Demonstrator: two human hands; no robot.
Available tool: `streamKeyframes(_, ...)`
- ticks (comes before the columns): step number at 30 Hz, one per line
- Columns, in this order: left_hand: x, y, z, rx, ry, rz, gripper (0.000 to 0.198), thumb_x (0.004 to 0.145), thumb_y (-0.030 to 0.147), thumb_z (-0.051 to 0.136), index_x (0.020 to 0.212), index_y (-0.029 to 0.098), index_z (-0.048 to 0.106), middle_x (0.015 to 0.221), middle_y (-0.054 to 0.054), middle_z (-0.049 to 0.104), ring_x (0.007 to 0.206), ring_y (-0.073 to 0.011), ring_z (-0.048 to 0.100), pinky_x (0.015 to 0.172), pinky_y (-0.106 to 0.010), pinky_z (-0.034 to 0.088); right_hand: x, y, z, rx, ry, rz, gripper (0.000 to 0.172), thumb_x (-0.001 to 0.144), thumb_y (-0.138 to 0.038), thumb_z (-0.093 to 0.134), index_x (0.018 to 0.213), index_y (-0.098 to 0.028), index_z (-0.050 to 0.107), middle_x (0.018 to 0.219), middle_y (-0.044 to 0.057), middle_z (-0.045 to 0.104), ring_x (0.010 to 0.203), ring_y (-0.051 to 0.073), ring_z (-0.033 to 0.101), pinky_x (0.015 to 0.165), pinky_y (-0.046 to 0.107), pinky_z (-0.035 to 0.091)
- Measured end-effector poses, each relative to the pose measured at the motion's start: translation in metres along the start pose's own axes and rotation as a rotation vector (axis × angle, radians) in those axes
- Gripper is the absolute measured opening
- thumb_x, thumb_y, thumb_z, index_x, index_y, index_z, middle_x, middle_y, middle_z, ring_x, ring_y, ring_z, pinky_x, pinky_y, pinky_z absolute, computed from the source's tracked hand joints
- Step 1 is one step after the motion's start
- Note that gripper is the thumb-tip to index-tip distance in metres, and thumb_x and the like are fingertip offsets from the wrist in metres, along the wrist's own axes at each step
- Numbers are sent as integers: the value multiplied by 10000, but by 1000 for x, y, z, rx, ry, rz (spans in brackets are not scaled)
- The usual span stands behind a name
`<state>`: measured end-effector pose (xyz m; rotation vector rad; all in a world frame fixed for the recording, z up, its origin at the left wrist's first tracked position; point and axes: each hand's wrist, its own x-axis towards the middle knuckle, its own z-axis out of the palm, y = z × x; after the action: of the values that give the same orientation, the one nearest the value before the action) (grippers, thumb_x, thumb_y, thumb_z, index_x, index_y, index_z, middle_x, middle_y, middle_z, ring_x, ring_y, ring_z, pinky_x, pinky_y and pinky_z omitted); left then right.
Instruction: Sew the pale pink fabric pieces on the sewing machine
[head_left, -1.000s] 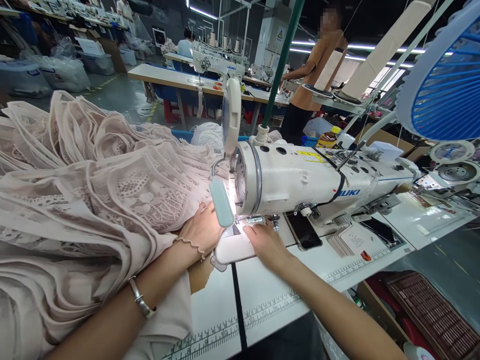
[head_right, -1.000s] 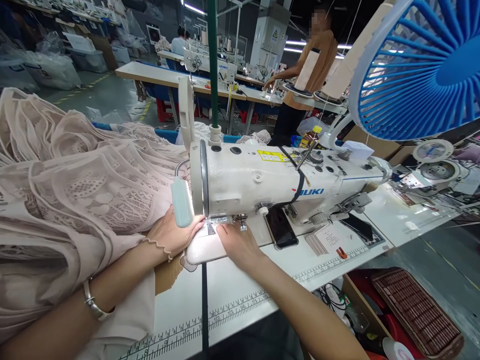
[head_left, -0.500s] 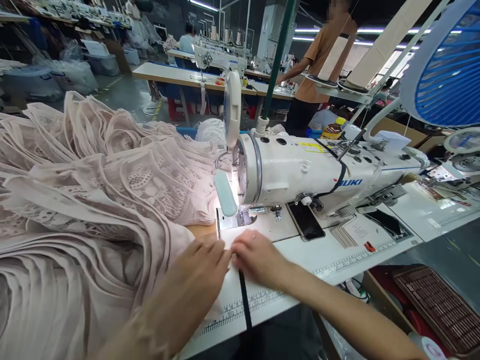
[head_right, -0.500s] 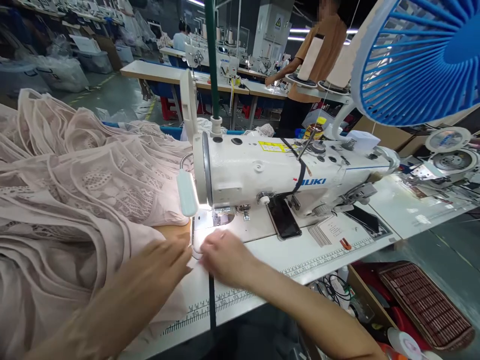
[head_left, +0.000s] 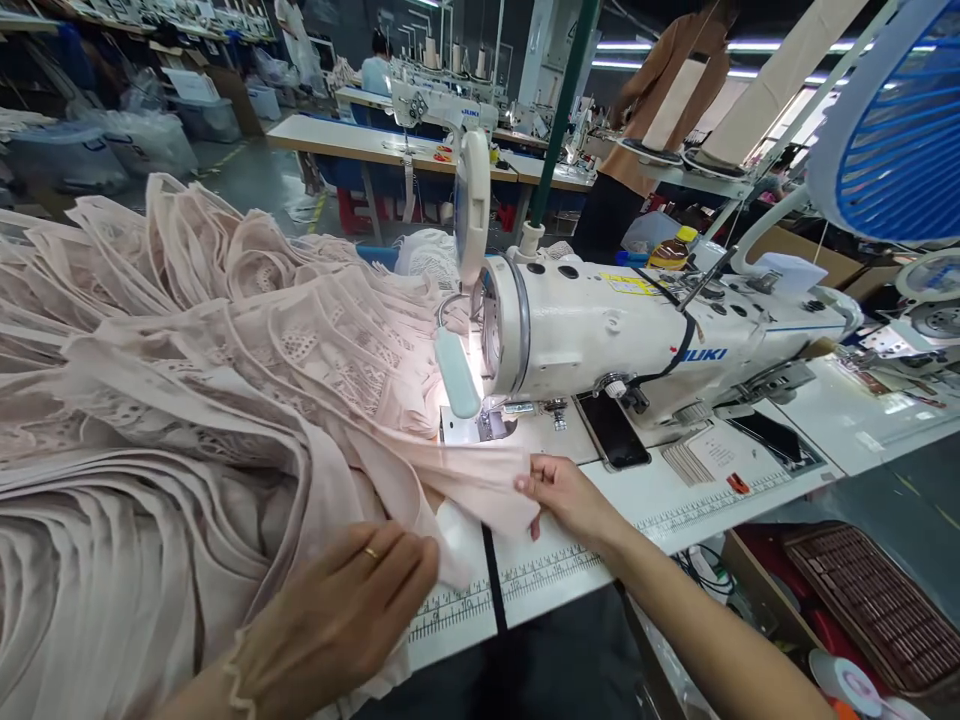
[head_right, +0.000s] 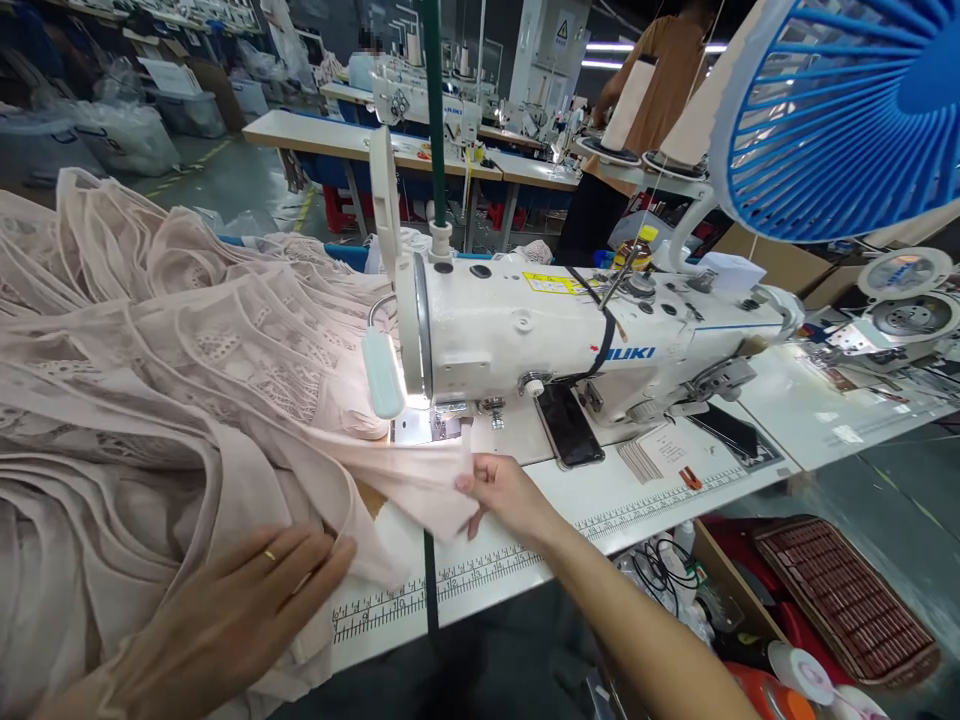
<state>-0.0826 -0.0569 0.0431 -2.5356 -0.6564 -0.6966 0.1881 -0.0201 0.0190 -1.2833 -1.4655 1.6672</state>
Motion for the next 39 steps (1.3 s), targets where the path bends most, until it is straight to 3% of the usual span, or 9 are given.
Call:
streamKeyframes(3, 29, 7, 25, -23, -53, 72, 313, 878, 20, 421, 1074, 114, 646, 1052, -90, 670, 1019, -215, 599, 981, -390, 413, 6, 4, 5, -15, 110, 119, 355, 797, -526, 631, 897, -212, 500, 562, -85, 518, 385, 144, 559, 356, 235, 403)
streamKeyframes(7, 39, 11, 71, 35, -343, -26, 450, 866, 73, 450, 1291, 137, 587, 1349, -144, 572, 1221, -343, 538, 919, -488, 461, -10, 1, 3, -552, 327, 6, 218, 887, -341, 539, 1072, -224, 530, 641, -47, 597, 465, 138, 587, 472, 241, 428)
streamKeyframes(12, 26, 13, 89, 258, -574, -233, 539, 824, 24, 465, 1349, 119, 542, 1337, -231, 560, 966, -347, 633, 641, -413, 476, -71, -3, -76, -1388, 1047, -13, 233, 928, -318, 465, 847, -161, 616, 799, 135, 657, 762, 279, 620, 650, 360, 442)
streamKeyframes(19, 49, -4, 79, 257, -373, 87, 318, 806, -11, 427, 916, 70, 714, 874, -174, 640, 853, -290, 582, 722, -407, 452, -116, 2, -154, -1349, 1002, 173, 159, 859, -243, 525, 828, -167, 662, 870, 108, 687, 777, 239, 622, 697, 328, 441)
streamKeyframes(22, 53, -12, 84, 213, -288, 82, 309, 831, -20, 399, 782, 112, 675, 781, -117, 600, 707, -250, 566, 657, -389, 447, -117, -3, -156, -1280, 1056, 168, 214, 858, -252, 480, 757, -187, 658, 791, 86, 696, 731, 225, 618, 676, 317, 424)
streamKeyframes(27, 45, -22, 93, 123, -176, 61, 456, 844, -53, 377, 1184, 123, 626, 852, -85, 619, 784, -229, 598, 744, -379, 482, -101, -12, -117, -1156, 1459, -185, 283, 914, -328, 388, 855, -166, 612, 815, 132, 665, 789, 248, 597, 720, 357, 438)
streamKeyframes(28, 44, -23, 95, 117, -183, 63, 481, 849, -47, 372, 1229, 135, 606, 874, -88, 628, 807, -234, 607, 767, -393, 488, -92, -12, -103, -1048, 1413, -250, 273, 927, -333, 381, 901, -175, 601, 814, 111, 662, 760, 226, 594, 707, 342, 446)
streamKeyframes(33, 45, -17, 100, 73, -215, 93, 449, 859, -26, 387, 1210, 102, 637, 1178, -155, 654, 1088, -286, 616, 902, -421, 501, -18, -3, -48, -664, 511, -170, 173, 910, -278, 486, 1045, -215, 573, 689, -26, 626, 588, 148, 575, 609, 272, 475)
streamKeyframes(39, 45, 26, 92, 223, -292, 15, 430, 823, -45, 425, 1196, -3, 636, 1206, -273, 639, 1052, -404, 656, 719, -445, 590, 38, 3, -37, -1312, 619, -378, 169, 890, -177, 527, 1022, -141, 625, 1052, 166, 650, 1044, 299, 572, 917, 463, 448)
